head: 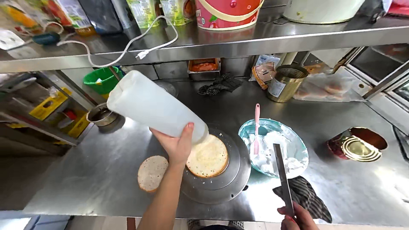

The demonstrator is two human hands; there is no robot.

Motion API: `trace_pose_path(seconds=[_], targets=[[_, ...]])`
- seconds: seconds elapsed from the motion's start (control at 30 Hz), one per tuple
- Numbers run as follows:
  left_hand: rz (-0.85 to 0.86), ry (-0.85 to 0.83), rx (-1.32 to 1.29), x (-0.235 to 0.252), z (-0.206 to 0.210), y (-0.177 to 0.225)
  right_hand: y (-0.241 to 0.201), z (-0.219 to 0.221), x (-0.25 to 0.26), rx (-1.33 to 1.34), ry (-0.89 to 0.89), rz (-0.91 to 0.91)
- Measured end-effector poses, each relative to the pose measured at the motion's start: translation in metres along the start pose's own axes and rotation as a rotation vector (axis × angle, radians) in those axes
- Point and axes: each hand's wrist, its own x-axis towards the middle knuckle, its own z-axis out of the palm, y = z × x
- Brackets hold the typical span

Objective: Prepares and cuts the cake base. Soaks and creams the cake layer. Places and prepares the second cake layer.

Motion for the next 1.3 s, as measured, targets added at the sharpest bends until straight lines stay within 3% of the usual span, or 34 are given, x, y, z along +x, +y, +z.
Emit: trace_pose_path(seconds=[0.13, 0.3, 0.4, 0.57, 0.67, 0.77, 0.87, 0.93, 1.0, 1.07, 1.13, 1.2, 1.3], targets=[[0.005, 0.037, 0.134, 0.027, -0.030, -0.007, 0.001, -0.005, 0.005, -0.090, -0.049, -0.061], [-0.072, 0.006, 0.209, 0.012, -0.064, 0.025, -0.022, 0.007, 0.047, -0.375, -0.138, -0.245], [-0.111, 0.017, 0.149, -0.007, -0.059, 0.042, -0.032, 0.033, 0.095, -0.540, -0.119, -0.398], [-0.038, 0.011, 0.035, -0.014, -0.041, 0.044, -0.051, 0.059, 0.126, -0.650, -0.375, -0.452], [-0.047, 0.024, 0.015, -0.013, -0.031, 0.042, -0.042, 0.059, 0.135, -0.708, -0.283, -0.605], [-0.032, 0.026, -0.011, -0.012, -0.024, 0.038, -0.041, 0.057, 0.143, -0.708, -0.265, -0.497], [-0.022, 0.017, -0.020, -0.009, -0.017, 0.033, -0.045, 0.059, 0.129, -0.670, -0.348, -0.577], [-0.016, -0.006, -0.048, -0.008, -0.010, 0.028, -0.039, 0.059, 0.135, -0.708, -0.280, -0.627], [-0.011, -0.014, -0.056, -0.006, -0.003, 0.022, -0.035, 0.057, 0.144, -0.740, -0.209, -0.561], [0.017, -0.007, -0.057, 0.000, 0.001, 0.013, -0.040, 0.056, 0.140, -0.710, -0.263, -0.537], [0.040, -0.014, -0.041, 0.007, -0.001, 0.005, -0.045, 0.057, 0.131, -0.694, -0.321, -0.596], [0.054, -0.034, -0.005, 0.012, -0.010, 0.000, -0.042, 0.056, 0.137, -0.728, -0.249, -0.620], [0.030, -0.046, 0.081, 0.012, -0.031, 0.006, -0.041, 0.051, 0.142, -0.734, -0.243, -0.480]])
